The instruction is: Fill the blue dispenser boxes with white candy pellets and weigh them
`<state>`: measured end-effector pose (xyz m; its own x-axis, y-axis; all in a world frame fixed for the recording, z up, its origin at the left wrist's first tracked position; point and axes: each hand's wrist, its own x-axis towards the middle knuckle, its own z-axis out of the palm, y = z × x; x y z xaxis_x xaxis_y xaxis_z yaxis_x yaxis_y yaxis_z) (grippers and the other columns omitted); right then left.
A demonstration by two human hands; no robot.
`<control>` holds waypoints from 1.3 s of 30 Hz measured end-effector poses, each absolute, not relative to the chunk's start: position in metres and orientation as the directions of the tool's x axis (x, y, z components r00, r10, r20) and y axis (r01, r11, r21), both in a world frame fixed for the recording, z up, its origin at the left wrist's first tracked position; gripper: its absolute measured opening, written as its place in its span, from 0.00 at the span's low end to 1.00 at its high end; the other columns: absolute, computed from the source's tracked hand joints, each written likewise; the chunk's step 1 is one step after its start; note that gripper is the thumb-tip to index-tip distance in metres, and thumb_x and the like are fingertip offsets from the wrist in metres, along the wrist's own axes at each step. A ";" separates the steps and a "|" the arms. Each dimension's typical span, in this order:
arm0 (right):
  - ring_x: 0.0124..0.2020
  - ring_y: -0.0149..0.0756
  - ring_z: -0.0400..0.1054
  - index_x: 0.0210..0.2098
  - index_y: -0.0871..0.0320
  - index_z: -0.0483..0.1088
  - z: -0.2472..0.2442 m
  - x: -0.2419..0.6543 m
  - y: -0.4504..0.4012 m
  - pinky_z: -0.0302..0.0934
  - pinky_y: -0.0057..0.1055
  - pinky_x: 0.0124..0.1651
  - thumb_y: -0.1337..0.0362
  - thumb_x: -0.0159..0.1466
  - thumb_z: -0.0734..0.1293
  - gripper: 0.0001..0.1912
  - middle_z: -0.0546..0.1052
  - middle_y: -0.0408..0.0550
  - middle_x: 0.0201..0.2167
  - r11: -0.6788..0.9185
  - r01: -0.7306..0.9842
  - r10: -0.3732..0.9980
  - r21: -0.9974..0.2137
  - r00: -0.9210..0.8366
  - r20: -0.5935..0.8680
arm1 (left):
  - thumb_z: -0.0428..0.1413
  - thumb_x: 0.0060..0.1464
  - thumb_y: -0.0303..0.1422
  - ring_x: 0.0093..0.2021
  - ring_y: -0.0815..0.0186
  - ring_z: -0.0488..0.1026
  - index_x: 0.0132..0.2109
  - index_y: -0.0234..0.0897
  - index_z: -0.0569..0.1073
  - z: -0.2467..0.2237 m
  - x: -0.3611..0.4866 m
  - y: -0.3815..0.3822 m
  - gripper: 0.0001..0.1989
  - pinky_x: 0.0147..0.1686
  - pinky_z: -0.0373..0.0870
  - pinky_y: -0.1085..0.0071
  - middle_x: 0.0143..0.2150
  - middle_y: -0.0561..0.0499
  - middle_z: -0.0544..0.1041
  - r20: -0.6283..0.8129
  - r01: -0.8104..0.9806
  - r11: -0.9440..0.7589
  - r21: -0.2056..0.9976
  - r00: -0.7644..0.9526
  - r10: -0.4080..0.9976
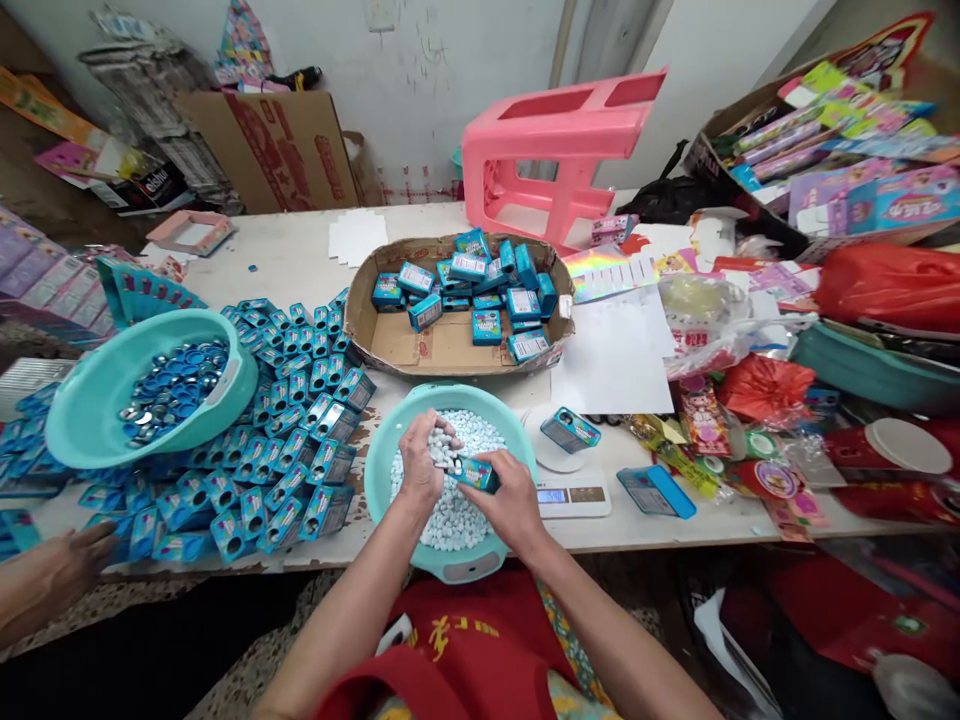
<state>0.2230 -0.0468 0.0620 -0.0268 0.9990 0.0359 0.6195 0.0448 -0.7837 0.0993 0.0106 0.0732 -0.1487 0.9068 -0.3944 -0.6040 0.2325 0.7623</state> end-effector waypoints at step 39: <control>0.42 0.39 0.69 0.40 0.54 0.72 0.061 0.244 -0.051 0.63 0.35 0.46 0.64 0.51 0.73 0.17 0.74 0.45 0.38 -0.016 0.295 0.998 -0.955 0.070 0.005 | 0.60 0.48 0.45 0.14 0.79 0.54 0.30 0.36 0.64 0.091 0.118 0.021 0.17 0.13 0.47 0.81 0.19 0.59 0.63 -0.393 -0.509 0.300 0.807 -0.083 0.916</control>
<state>0.2436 -0.0507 0.0610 0.0702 0.9975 0.0054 0.2950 -0.0156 -0.9554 0.1175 0.0209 0.0910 -0.0834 0.9159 -0.3927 -0.5091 0.2996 0.8068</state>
